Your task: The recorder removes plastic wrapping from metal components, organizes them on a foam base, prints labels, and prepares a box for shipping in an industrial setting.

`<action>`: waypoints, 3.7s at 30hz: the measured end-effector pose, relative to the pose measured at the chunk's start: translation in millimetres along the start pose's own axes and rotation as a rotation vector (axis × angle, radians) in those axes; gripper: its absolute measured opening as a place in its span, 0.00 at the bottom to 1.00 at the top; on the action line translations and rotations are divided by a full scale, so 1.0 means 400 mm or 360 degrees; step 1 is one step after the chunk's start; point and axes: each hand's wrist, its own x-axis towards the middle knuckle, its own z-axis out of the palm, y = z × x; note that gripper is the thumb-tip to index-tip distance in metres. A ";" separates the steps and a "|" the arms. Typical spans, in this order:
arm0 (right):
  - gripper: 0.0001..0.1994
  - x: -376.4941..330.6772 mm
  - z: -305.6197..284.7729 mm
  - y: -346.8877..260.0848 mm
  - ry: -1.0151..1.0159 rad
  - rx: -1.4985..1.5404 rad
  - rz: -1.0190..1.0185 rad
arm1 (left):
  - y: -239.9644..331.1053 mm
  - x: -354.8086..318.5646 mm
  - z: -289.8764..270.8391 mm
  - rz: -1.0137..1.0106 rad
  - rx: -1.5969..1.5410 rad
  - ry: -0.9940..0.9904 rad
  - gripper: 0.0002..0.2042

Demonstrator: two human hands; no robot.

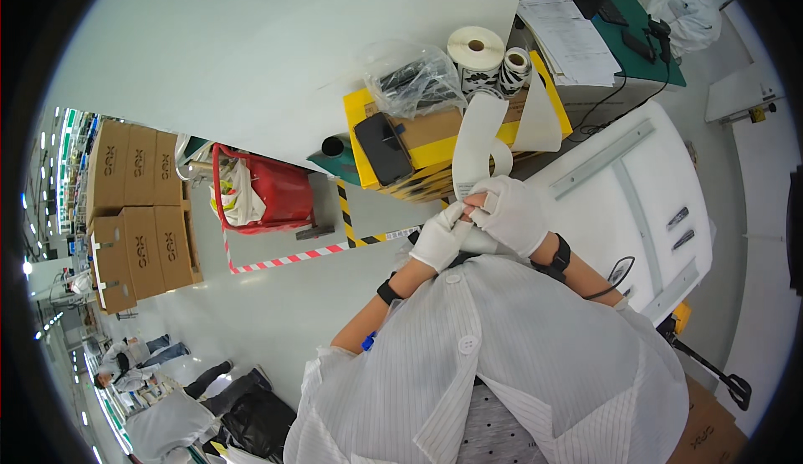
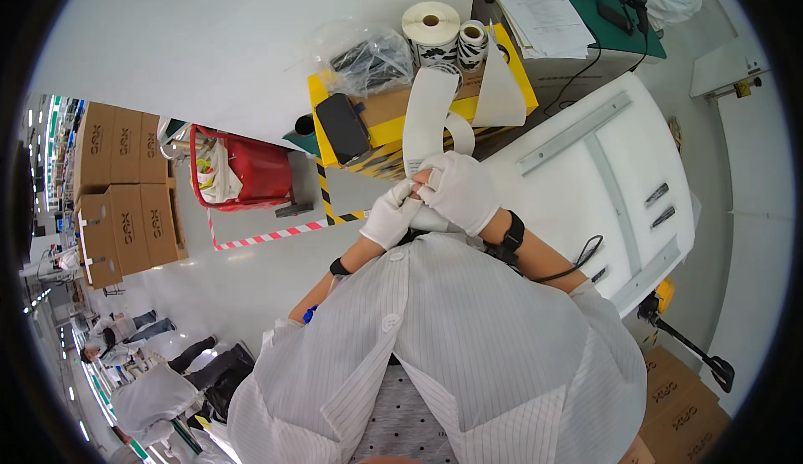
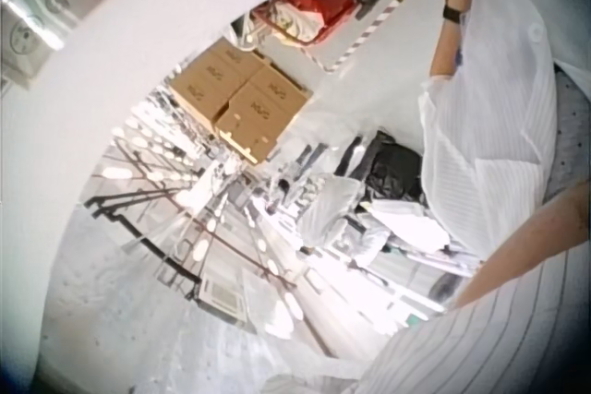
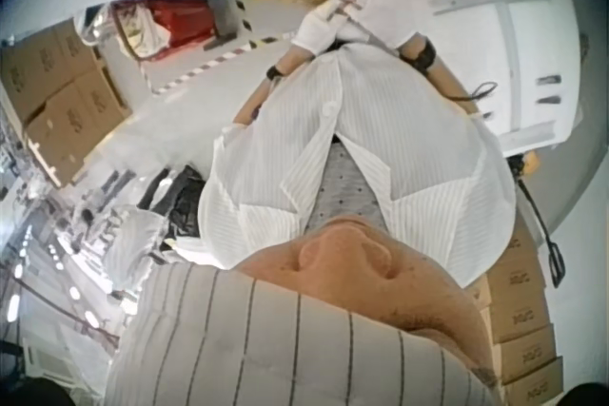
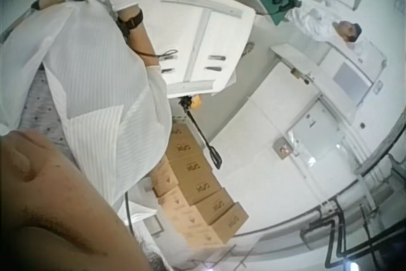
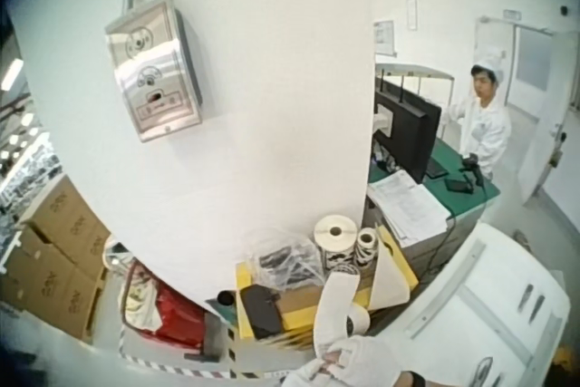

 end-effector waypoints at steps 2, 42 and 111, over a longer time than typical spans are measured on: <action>0.06 0.002 -0.002 -0.001 0.0000 0.0033 -0.0004 | -0.001 0.005 0.001 0.0000 0.0016 -0.0006 0.11; 0.03 -0.017 0.042 0.021 0.0054 0.0315 0.0375 | -0.022 0.025 -0.004 0.0058 0.0265 -0.0019 0.09; 0.11 -0.528 0.035 0.122 0.2072 0.1683 0.1647 | -0.008 0.296 -0.147 0.0722 0.1927 0.0604 0.17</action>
